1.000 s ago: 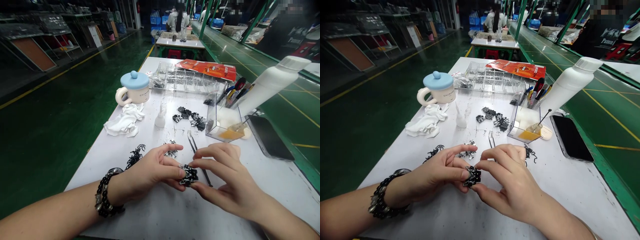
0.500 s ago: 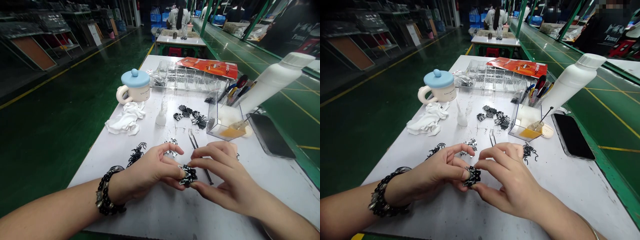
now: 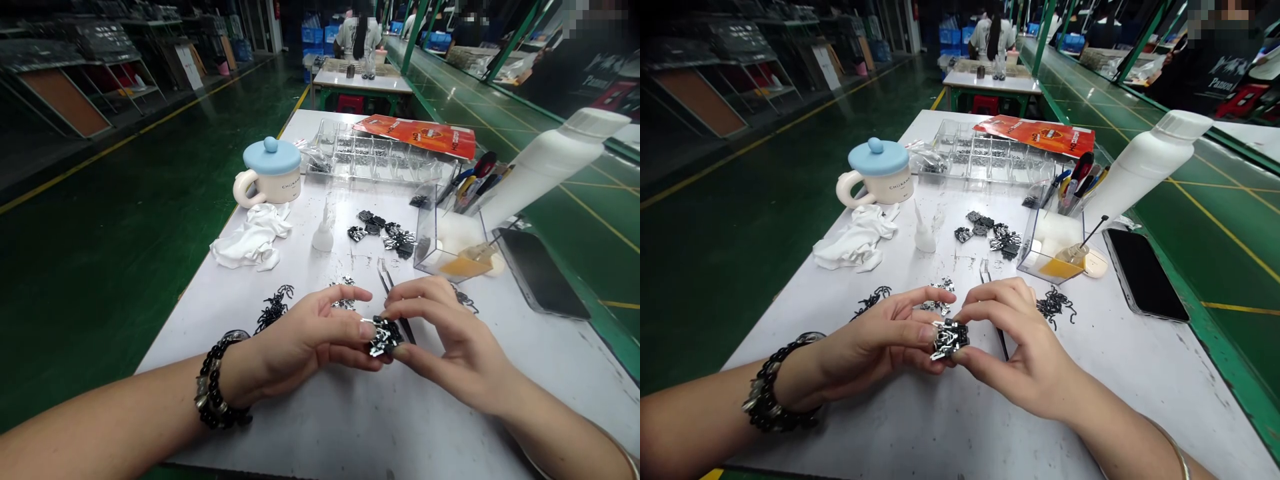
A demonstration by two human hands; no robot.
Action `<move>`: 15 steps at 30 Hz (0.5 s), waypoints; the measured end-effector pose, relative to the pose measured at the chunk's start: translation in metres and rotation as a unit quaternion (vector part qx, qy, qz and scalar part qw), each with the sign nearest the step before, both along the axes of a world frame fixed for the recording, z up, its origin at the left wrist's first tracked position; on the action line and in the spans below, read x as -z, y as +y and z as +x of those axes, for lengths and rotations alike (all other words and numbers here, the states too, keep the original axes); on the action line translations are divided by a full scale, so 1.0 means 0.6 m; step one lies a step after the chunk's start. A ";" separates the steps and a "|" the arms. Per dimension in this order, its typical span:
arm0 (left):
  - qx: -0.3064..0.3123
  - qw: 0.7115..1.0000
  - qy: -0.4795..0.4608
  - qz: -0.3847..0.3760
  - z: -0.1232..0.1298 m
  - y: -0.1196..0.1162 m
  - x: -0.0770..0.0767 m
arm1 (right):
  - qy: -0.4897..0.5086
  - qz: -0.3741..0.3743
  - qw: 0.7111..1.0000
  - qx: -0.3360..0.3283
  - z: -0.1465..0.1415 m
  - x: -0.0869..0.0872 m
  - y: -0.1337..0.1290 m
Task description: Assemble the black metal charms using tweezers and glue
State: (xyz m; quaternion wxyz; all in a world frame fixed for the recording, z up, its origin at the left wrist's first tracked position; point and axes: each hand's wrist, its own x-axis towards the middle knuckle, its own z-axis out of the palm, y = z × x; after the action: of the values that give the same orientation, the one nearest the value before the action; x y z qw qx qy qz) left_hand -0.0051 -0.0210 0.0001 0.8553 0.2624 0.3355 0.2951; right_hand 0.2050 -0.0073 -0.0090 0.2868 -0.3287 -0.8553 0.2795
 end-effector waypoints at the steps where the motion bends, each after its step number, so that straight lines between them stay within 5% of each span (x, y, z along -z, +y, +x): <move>1: -0.004 1.000 -0.015 0.004 0.000 0.000 0.001 | 0.016 -0.008 1.000 -0.004 0.001 0.002 0.001; 10: -0.015 0.993 -0.095 0.069 0.007 -0.009 0.015 | 0.138 -0.194 0.971 -0.036 -0.004 0.020 -0.005; 15: -0.025 0.993 -0.068 0.094 0.007 -0.009 0.016 | 0.113 -0.195 0.973 -0.055 0.006 0.013 0.003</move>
State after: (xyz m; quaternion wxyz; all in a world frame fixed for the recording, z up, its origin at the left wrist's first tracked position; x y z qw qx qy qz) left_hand -0.0008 -0.0265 -0.0094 0.8397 0.3128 0.2542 0.3638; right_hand 0.2085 -0.0052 -0.0169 0.2956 -0.2968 -0.7635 0.4915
